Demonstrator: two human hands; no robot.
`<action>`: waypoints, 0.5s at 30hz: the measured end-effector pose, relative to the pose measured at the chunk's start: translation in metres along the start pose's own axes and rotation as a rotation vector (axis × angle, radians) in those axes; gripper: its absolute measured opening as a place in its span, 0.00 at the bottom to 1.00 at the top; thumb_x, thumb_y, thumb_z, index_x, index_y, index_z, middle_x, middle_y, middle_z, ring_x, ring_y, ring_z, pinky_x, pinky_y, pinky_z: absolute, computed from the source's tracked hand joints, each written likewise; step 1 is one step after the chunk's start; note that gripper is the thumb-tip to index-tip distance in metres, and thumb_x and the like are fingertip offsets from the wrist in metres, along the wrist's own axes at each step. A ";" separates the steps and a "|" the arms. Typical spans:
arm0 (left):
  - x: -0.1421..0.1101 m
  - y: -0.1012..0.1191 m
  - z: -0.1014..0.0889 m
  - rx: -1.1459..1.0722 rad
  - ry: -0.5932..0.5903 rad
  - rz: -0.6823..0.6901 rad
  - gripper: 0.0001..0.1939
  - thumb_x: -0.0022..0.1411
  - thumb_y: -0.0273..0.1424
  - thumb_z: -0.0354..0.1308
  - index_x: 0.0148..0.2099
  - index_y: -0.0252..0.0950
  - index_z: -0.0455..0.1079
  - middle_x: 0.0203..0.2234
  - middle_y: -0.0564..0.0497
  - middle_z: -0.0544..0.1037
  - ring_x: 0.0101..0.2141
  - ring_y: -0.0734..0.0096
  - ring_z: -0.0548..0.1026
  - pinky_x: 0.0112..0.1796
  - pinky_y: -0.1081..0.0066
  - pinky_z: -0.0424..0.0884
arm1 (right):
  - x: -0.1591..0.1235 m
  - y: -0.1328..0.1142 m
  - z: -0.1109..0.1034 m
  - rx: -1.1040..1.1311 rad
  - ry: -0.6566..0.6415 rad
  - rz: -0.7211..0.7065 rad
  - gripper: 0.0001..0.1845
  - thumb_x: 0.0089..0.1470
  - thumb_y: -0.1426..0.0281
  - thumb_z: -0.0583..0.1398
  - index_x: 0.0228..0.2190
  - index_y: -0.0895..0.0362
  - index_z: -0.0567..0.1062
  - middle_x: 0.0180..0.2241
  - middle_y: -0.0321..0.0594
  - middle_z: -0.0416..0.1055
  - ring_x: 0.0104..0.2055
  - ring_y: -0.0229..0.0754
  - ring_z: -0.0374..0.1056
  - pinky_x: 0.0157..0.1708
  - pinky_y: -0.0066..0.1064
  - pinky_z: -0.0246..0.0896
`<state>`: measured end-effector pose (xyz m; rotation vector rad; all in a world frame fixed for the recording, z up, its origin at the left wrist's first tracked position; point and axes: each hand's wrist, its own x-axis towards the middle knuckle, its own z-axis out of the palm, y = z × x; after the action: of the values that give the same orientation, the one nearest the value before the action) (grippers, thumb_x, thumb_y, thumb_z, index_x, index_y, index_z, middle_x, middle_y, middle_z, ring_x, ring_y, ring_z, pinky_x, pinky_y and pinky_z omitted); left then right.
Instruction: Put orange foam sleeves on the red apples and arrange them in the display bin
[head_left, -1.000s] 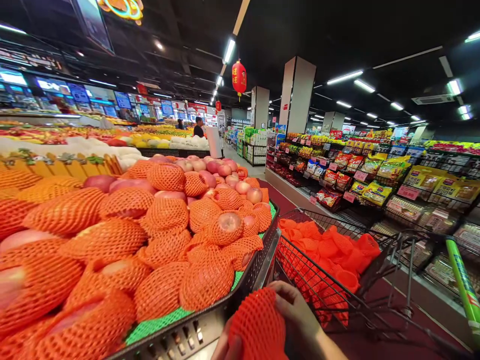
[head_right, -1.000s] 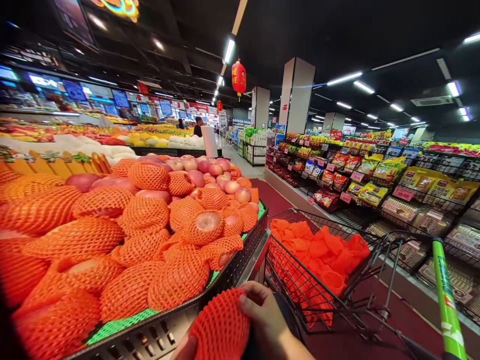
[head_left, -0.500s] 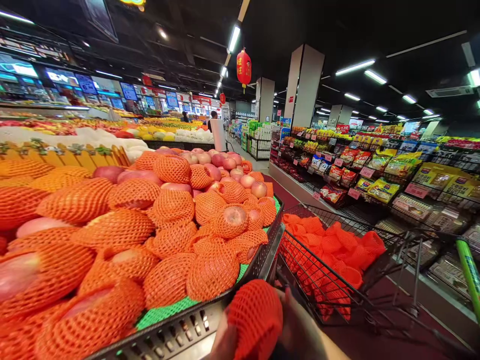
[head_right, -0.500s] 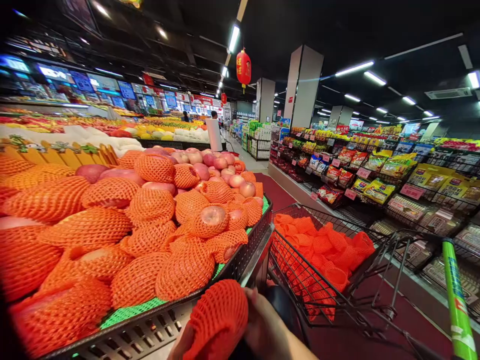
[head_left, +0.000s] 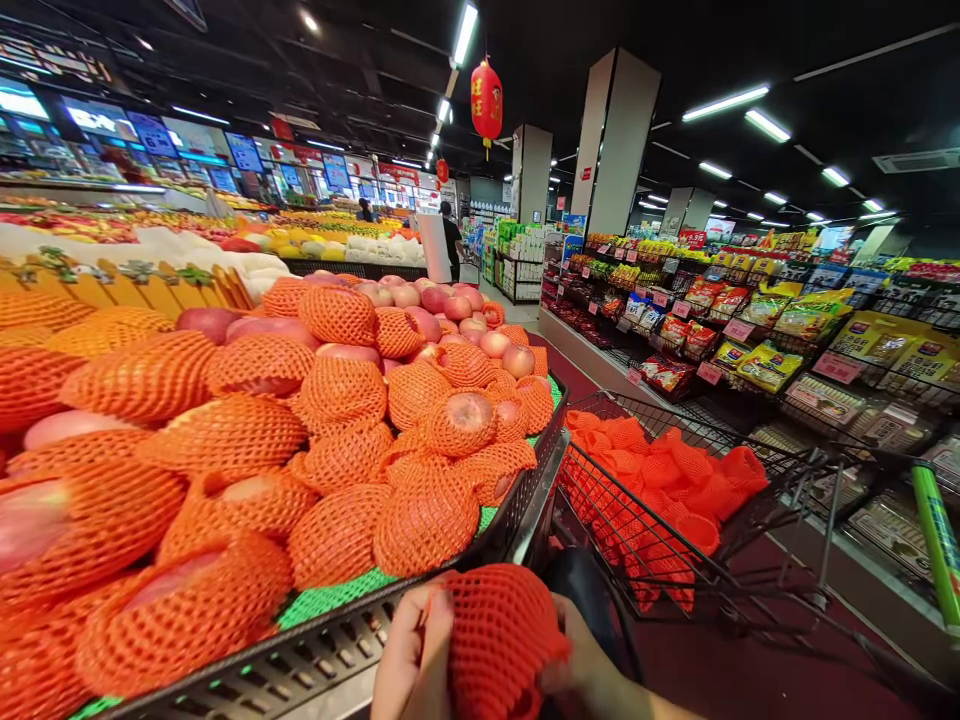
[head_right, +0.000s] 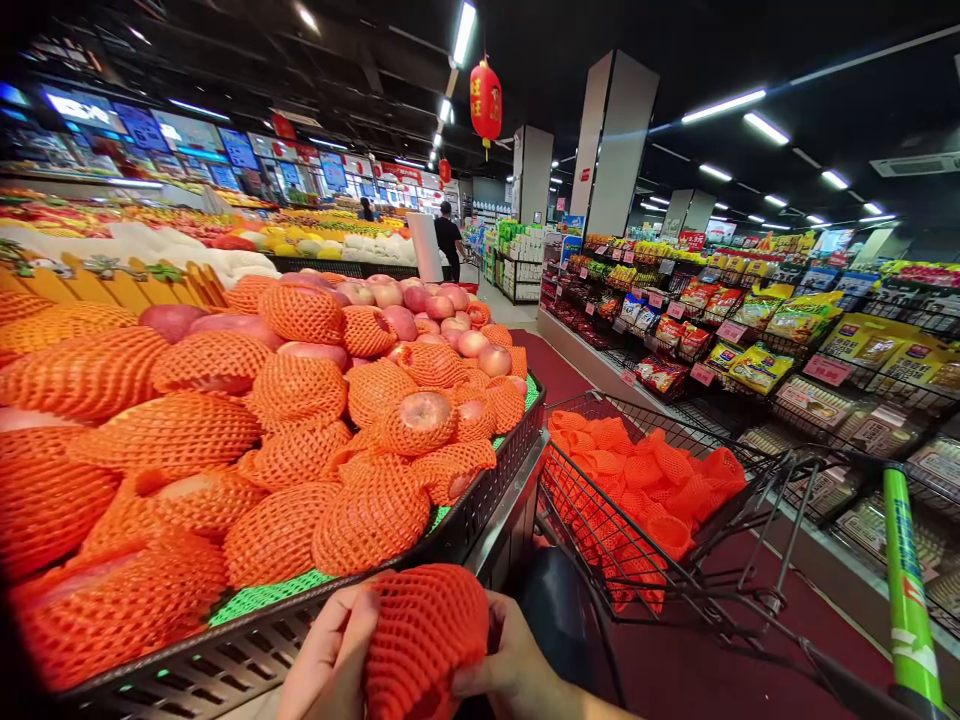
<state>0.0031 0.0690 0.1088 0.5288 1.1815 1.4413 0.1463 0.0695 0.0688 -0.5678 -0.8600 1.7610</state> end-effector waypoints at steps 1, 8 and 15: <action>0.001 -0.001 0.000 -0.017 0.003 -0.020 0.33 0.44 0.60 0.72 0.43 0.41 0.72 0.31 0.55 0.81 0.36 0.63 0.80 0.32 0.72 0.73 | -0.001 -0.004 0.002 0.011 -0.014 -0.003 0.43 0.26 0.57 0.82 0.46 0.57 0.83 0.42 0.45 0.82 0.48 0.54 0.77 0.57 0.44 0.67; 0.004 -0.023 -0.001 -0.197 -0.093 -0.203 0.27 0.48 0.54 0.73 0.39 0.40 0.72 0.29 0.53 0.83 0.35 0.58 0.83 0.34 0.66 0.77 | -0.005 -0.015 0.010 0.020 0.004 -0.017 0.37 0.30 0.56 0.80 0.42 0.59 0.83 0.36 0.45 0.81 0.46 0.55 0.77 0.53 0.45 0.68; 0.008 -0.048 -0.016 -0.382 -0.331 -0.437 0.37 0.51 0.65 0.63 0.45 0.38 0.84 0.46 0.41 0.85 0.54 0.44 0.79 0.57 0.53 0.73 | 0.002 -0.017 0.010 -0.031 0.080 -0.164 0.42 0.36 0.50 0.78 0.52 0.53 0.79 0.49 0.46 0.78 0.51 0.51 0.74 0.57 0.42 0.64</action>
<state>0.0097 0.0636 0.0585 0.2113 0.6803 1.1098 0.1485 0.0719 0.0890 -0.5684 -0.8547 1.5686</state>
